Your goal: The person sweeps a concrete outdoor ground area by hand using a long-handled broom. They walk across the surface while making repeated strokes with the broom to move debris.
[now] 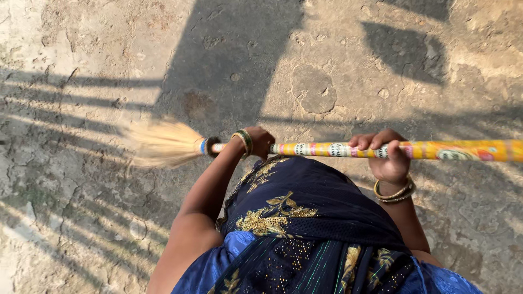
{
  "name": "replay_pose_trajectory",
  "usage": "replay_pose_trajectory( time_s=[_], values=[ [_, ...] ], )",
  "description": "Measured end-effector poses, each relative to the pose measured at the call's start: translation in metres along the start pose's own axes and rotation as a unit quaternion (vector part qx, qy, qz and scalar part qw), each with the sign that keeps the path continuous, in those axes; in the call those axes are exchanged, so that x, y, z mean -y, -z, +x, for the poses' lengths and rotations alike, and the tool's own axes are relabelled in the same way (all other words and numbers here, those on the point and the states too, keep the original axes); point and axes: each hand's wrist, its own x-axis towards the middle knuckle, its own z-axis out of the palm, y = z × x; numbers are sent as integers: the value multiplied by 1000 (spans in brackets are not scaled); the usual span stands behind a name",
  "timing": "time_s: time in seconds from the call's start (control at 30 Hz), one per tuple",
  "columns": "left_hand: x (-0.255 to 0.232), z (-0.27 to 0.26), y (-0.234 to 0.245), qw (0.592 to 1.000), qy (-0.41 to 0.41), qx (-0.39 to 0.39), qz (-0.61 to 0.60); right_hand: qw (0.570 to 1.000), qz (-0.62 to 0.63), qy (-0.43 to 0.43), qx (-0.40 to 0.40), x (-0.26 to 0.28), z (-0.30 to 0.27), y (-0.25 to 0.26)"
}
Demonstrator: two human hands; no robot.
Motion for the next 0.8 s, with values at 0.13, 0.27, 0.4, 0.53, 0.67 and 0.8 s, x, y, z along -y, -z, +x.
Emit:
replay_pose_trajectory(
  time_s=[0.13, 0.27, 0.4, 0.53, 0.67, 0.8],
  values=[
    [24, 57, -19, 998, 7, -62, -22, 990, -126, 55, 2, -7, 6, -35],
    [42, 115, -48, 988, -13, -130, -82, 958, -284, 39, 14, -26, 14, -61],
    [47, 134, -59, 996, 9, -45, -70, 959, -283, 6, 12, -59, 43, -37],
    [78, 118, -50, 994, 37, -54, -92, 983, -181, 20, -25, -78, 73, -4],
    [105, 83, -7, 995, 50, -66, -49, 987, -101, 2, -124, -80, 98, 5],
    [109, 60, 51, 996, 60, -64, -6, 980, -29, 3, -195, -71, 122, 19]
  ],
)
